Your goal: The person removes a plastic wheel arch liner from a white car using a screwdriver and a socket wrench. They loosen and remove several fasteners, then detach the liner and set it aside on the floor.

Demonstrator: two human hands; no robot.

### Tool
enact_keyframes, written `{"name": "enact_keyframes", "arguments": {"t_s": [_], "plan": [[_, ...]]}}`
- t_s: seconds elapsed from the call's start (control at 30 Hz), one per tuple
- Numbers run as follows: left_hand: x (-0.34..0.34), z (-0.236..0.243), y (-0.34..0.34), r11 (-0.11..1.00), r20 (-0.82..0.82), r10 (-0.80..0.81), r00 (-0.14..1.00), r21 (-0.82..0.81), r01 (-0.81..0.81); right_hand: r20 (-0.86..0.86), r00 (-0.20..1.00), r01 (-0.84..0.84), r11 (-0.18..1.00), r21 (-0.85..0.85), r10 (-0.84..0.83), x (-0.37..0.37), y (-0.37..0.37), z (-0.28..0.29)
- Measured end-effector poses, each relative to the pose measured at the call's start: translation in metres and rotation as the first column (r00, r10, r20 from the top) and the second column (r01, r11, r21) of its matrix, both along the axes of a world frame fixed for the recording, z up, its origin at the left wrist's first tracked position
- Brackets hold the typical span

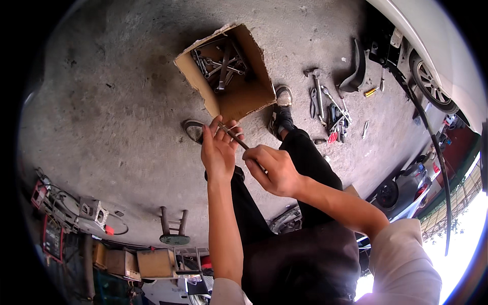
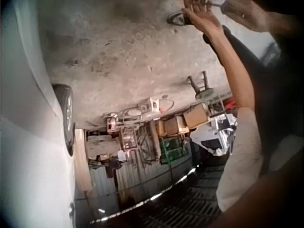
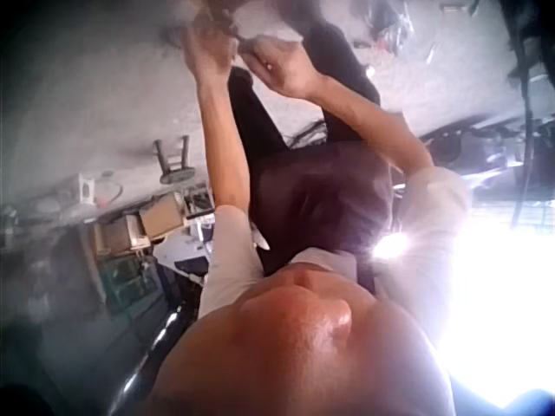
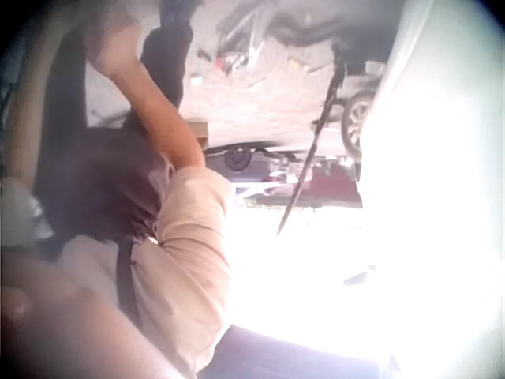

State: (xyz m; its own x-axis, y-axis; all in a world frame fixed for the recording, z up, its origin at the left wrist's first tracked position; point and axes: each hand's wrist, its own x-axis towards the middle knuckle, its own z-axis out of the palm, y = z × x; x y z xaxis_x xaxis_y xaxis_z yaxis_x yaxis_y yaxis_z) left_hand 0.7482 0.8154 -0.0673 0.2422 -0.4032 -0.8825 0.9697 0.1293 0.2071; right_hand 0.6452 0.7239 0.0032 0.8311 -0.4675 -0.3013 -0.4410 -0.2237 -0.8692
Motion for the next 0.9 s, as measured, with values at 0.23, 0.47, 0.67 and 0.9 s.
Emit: {"name": "enact_keyframes", "arguments": {"t_s": [0.23,0.47,0.67,0.9], "plan": [[-0.034,0.015,-0.021,0.993,-0.133,-0.023,0.991,-0.116,0.007,-0.671,0.709,0.599,0.689,0.408,-0.220,-0.032,0.002,0.054],[-0.060,0.004,-0.030,0.972,-0.238,-0.067,0.969,0.205,0.118,-0.694,0.657,0.612,0.746,0.263,-0.294,-0.043,0.023,0.065],[0.002,-0.042,0.003,0.953,-0.033,0.022,0.999,0.301,-0.012,-0.603,0.727,0.598,0.735,0.320,-0.328,-0.043,0.028,0.129],[0.004,0.042,-0.001,0.753,0.063,-0.560,0.826,0.454,0.476,-0.595,0.651,0.690,0.695,0.204,-0.472,-0.025,0.029,0.065]]}}
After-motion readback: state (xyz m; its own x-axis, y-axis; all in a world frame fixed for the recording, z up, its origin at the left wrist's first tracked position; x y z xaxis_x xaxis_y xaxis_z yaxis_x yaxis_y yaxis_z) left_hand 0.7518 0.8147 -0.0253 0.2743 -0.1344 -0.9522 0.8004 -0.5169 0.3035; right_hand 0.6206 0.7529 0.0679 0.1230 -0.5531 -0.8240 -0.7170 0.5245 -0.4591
